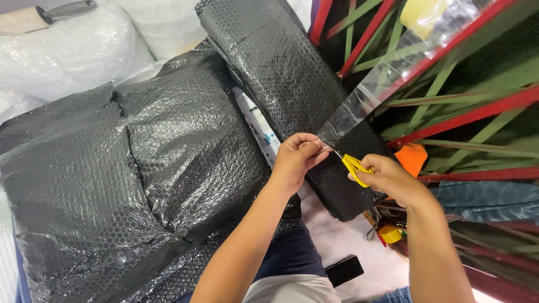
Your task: Wrapping a pillow in black bubble wrap and securing it with clear tape cut by scissors.
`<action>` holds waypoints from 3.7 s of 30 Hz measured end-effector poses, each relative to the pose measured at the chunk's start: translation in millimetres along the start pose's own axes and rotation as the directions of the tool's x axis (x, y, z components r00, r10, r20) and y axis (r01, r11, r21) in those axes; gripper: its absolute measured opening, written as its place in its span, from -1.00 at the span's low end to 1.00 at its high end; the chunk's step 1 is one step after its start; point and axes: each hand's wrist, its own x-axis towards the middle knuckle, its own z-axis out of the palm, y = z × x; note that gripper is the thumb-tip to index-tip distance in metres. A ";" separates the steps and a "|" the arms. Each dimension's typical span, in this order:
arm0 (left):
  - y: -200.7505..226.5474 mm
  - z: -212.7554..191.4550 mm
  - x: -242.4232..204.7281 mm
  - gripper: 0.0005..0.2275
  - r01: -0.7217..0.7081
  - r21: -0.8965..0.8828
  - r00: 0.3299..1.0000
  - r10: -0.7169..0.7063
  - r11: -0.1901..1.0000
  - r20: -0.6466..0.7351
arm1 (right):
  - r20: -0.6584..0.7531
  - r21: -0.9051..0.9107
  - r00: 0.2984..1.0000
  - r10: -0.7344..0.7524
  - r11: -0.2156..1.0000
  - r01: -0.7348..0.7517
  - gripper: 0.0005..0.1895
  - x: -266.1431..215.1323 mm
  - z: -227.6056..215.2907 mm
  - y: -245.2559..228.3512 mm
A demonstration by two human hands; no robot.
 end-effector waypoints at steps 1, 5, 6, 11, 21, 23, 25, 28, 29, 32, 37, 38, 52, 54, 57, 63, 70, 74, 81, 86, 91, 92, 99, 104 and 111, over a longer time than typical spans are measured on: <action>0.8 0.3 -0.5 -0.86 -0.003 0.012 1.000 0.003 1.000 -0.001 | 0.003 -0.019 1.000 0.000 1.000 0.000 -0.83 0.3 0.7 -0.7; -2.0 -1.0 0.8 -0.86 -0.010 0.022 1.000 0.010 1.000 0.001 | 0.023 -0.084 1.000 -0.013 0.996 0.015 -0.80 3.7 -0.6 6.2; -2.8 -1.8 1.6 -0.86 -0.009 0.027 1.000 0.009 1.000 -0.001 | 0.018 -0.092 1.000 -0.015 0.996 0.016 -0.80 3.3 0.4 4.5; 0.7 -0.1 -1.6 -0.87 -0.005 0.046 1.000 0.005 0.999 0.000 | 0.034 -0.054 0.999 -0.018 0.998 0.020 -0.82 3.8 0.6 4.4; -0.5 1.8 -2.6 -0.88 0.009 0.064 1.000 -0.010 0.998 0.012 | 0.015 -0.035 1.000 -0.027 0.999 0.027 -0.83 0.6 2.4 -0.5; 0.3 1.7 -2.7 -0.88 0.014 0.056 1.000 -0.015 0.998 0.014 | 0.003 -0.032 1.000 -0.029 0.999 0.029 -0.84 1.4 2.4 1.2; 1.5 2.6 -4.1 -0.87 0.020 0.050 1.000 -0.020 0.999 0.015 | -0.026 -0.010 0.999 -0.024 1.000 0.024 -0.85 2.6 1.7 5.6; 1.8 2.5 -6.5 -0.87 0.027 0.047 1.000 -0.028 0.999 0.005 | -0.043 -0.027 0.999 -0.017 1.000 0.016 -0.85 4.2 2.1 6.8; 1.6 2.5 -7.5 -0.87 0.027 0.047 1.000 -0.027 0.999 0.005 | -0.043 -0.027 0.999 -0.017 1.000 0.016 -0.85 5.6 1.4 9.4; 1.6 2.7 -11.7 -0.86 0.023 0.038 1.000 -0.023 0.999 -0.009 | -0.071 -0.077 0.997 -0.018 0.997 0.012 -0.85 10.1 -1.8 17.7; 7.7 3.0 -18.4 -0.89 -0.004 0.068 0.999 0.006 0.998 -0.036 | -0.151 -0.515 0.978 0.145 0.833 -0.203 -0.53 2.2 3.0 -12.1; 4.6 0.0 -16.9 -0.89 -0.005 0.068 0.999 0.007 0.998 -0.036 | -0.150 -0.516 0.978 0.144 0.832 -0.202 -0.53 2.5 3.9 -15.6; 26.2 -21.7 -67.9 -0.92 -0.322 0.259 0.933 0.351 0.911 -0.074 | -0.498 -0.671 0.867 0.010 0.629 -0.392 -0.35 36.4 11.6 0.6; 34.5 -34.9 -82.0 -0.90 -0.375 0.248 0.917 0.396 0.893 -0.040 | -0.483 -0.698 0.865 -0.139 0.657 -0.284 -0.42 28.2 21.4 -9.8; 45.8 -52.8 -102.1 -0.86 -0.452 0.219 0.887 0.462 0.865 0.007 | -0.436 -0.739 0.822 -0.367 0.668 -0.094 -0.56 13.4 34.0 -21.2; 50.5 -92.9 -141.6 -0.75 -0.459 0.161 0.887 0.462 0.874 0.020 | -0.162 -0.677 0.654 -0.739 0.566 0.471 -0.63 -44.3 108.7 -72.9; 30.8 -133.9 -209.7 -0.69 -0.227 0.277 0.937 0.288 0.934 -0.201 | 0.298 -0.402 0.291 -0.909 0.157 0.902 -0.83 -75.7 233.0 -72.8; 19.4 -166.6 -240.7 -0.66 -0.175 0.155 0.934 0.214 0.972 -0.287 | 0.302 -0.329 0.185 -0.935 0.080 0.941 -0.89 -82.8 274.0 -59.2; 26.3 -192.2 -281.0 -0.65 -0.094 -0.087 0.918 0.052 0.992 -0.393 | 0.331 -0.208 0.046 -0.942 -0.025 0.978 -0.86 -94.8 317.8 -64.8; 21.9 -212.8 -289.6 -0.67 -0.082 -0.249 0.927 -0.018 0.965 -0.376 | 0.327 -0.172 0.002 -0.945 -0.058 0.983 -0.85 -97.5 336.0 -53.3; 17.5 -219.3 -296.9 -0.66 -0.003 -0.516 0.973 -0.116 0.857 -0.198 | 0.242 -0.062 0.083 -0.967 0.070 0.996 -0.92 -98.4 343.0 -21.9; 14.0 -224.6 -297.4 -0.66 0.006 -0.525 0.971 -0.129 0.851 -0.199 | 0.248 -0.064 0.097 -0.964 0.084 0.994 -0.92 -101.3 342.6 -17.4; 34.0 -268.7 -334.0 -0.65 -0.385 0.571 0.769 0.594 0.725 -0.236 | 0.018 0.097 0.464 -0.886 0.463 0.881 -0.81 -92.9 325.7 -9.8; 49.0 -288.6 -363.1 -0.55 0.005 0.908 0.743 0.609 -0.419 0.277 | 0.186 -0.097 0.388 -0.903 0.376 0.921 -0.65 -81.4 311.1 3.0; 32.4 -319.1 -346.2 -0.91 0.040 0.756 0.602 0.620 -0.653 0.504 | 0.468 -0.385 0.116 -0.876 -0.084 0.919 -0.56 -74.3 333.3 30.8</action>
